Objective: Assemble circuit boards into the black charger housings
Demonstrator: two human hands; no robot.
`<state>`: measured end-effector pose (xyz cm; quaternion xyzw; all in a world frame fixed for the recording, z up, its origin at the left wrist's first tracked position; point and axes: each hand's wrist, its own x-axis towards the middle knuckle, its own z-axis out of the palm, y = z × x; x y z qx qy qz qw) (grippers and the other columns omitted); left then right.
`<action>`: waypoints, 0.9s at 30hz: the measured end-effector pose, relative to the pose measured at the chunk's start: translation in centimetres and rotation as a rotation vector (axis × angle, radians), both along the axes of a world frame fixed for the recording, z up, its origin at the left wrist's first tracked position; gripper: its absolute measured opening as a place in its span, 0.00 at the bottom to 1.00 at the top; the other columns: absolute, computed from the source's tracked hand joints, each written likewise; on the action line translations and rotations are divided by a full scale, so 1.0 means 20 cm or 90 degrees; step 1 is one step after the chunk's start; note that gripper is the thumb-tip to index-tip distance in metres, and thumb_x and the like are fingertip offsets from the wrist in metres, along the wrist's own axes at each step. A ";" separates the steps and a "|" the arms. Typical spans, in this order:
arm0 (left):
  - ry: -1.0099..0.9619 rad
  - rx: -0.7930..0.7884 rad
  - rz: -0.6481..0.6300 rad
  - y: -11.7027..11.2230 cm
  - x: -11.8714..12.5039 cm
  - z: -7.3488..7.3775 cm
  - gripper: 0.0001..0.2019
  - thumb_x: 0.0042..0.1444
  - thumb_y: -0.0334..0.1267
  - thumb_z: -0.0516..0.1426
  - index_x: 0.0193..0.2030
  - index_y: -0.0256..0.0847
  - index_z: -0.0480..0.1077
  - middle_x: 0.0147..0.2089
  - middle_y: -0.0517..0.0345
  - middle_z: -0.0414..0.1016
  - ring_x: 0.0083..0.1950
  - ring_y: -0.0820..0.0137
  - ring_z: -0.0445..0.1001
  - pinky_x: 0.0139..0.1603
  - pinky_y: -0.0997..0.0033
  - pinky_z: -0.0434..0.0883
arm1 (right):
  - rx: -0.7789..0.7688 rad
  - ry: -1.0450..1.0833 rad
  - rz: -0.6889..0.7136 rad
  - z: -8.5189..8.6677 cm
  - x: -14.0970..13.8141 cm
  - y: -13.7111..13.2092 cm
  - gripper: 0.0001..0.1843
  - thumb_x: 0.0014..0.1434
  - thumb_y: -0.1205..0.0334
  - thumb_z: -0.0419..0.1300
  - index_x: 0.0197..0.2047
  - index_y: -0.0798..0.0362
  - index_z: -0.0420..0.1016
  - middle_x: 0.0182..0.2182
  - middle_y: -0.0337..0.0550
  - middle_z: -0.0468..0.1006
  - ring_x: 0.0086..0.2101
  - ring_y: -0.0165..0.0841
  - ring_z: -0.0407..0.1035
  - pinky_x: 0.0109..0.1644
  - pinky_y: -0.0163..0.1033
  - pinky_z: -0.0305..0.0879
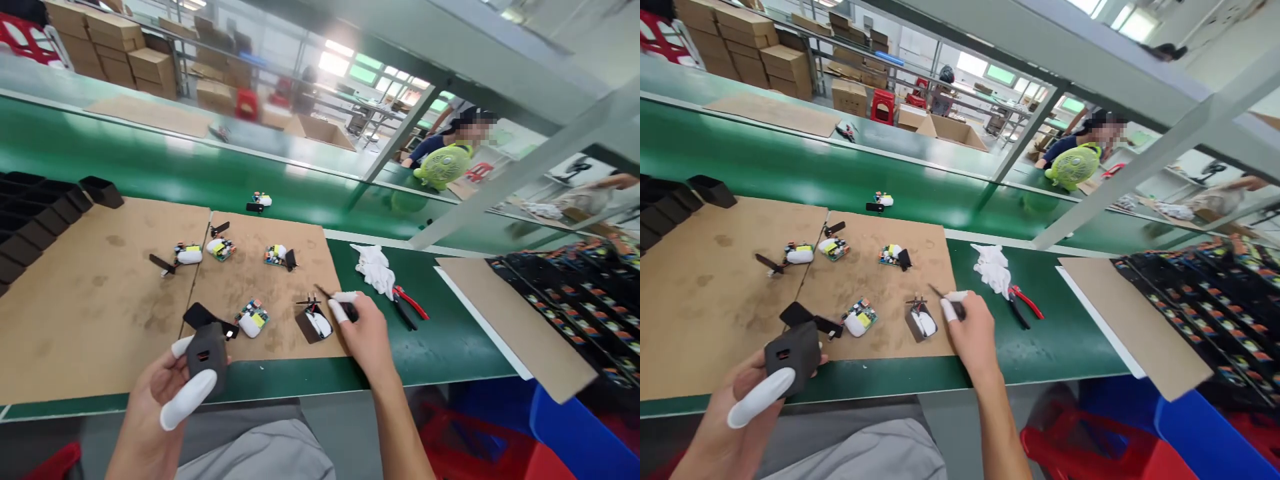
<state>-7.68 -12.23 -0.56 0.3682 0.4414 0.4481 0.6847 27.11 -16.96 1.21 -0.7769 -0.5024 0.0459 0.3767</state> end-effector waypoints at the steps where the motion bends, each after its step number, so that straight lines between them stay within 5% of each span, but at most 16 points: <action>1: 0.002 0.000 0.002 0.00 0.01 0.01 0.27 0.47 0.52 0.81 0.47 0.38 0.85 0.42 0.44 0.92 0.47 0.43 0.93 0.48 0.53 0.90 | 0.015 0.013 -0.016 0.02 -0.01 -0.02 0.17 0.69 0.46 0.67 0.44 0.51 0.89 0.38 0.50 0.89 0.38 0.45 0.80 0.47 0.51 0.77; 4: 0.019 0.000 0.013 -0.01 0.04 0.06 0.28 0.44 0.50 0.82 0.46 0.38 0.83 0.41 0.45 0.90 0.46 0.47 0.92 0.47 0.58 0.89 | 0.063 0.058 -0.029 0.14 -0.09 -0.09 0.20 0.73 0.47 0.67 0.58 0.51 0.87 0.44 0.49 0.90 0.40 0.42 0.83 0.49 0.48 0.80; 9: -0.007 -0.038 0.045 -0.01 0.09 0.16 0.30 0.36 0.44 0.84 0.44 0.39 0.80 0.40 0.51 0.88 0.41 0.58 0.90 0.43 0.66 0.87 | 0.043 0.048 0.271 0.37 -0.39 -0.19 0.20 0.74 0.62 0.68 0.66 0.41 0.86 0.54 0.49 0.89 0.50 0.43 0.86 0.53 0.43 0.82; 11: -0.020 -0.042 0.059 -0.01 0.09 0.17 0.29 0.36 0.42 0.84 0.43 0.39 0.79 0.39 0.52 0.87 0.40 0.60 0.89 0.42 0.68 0.86 | 0.050 0.024 0.324 0.42 -0.50 -0.17 0.20 0.73 0.65 0.66 0.64 0.41 0.87 0.53 0.48 0.89 0.52 0.44 0.85 0.52 0.42 0.82; 17: -0.024 -0.011 0.061 -0.01 0.04 0.14 0.26 0.42 0.36 0.83 0.44 0.40 0.77 0.41 0.56 0.86 0.42 0.63 0.87 0.45 0.70 0.86 | 0.092 0.003 0.346 0.43 -0.65 -0.06 0.14 0.73 0.68 0.68 0.56 0.42 0.86 0.32 0.36 0.75 0.26 0.30 0.68 0.28 0.34 0.66; 27: 0.112 0.115 0.131 -0.03 0.02 0.13 0.24 0.46 0.36 0.81 0.45 0.41 0.77 0.43 0.57 0.85 0.44 0.65 0.86 0.49 0.73 0.85 | 0.103 -0.059 0.393 0.46 -0.71 -0.02 0.11 0.73 0.70 0.67 0.54 0.47 0.84 0.30 0.35 0.73 0.26 0.29 0.69 0.28 0.32 0.67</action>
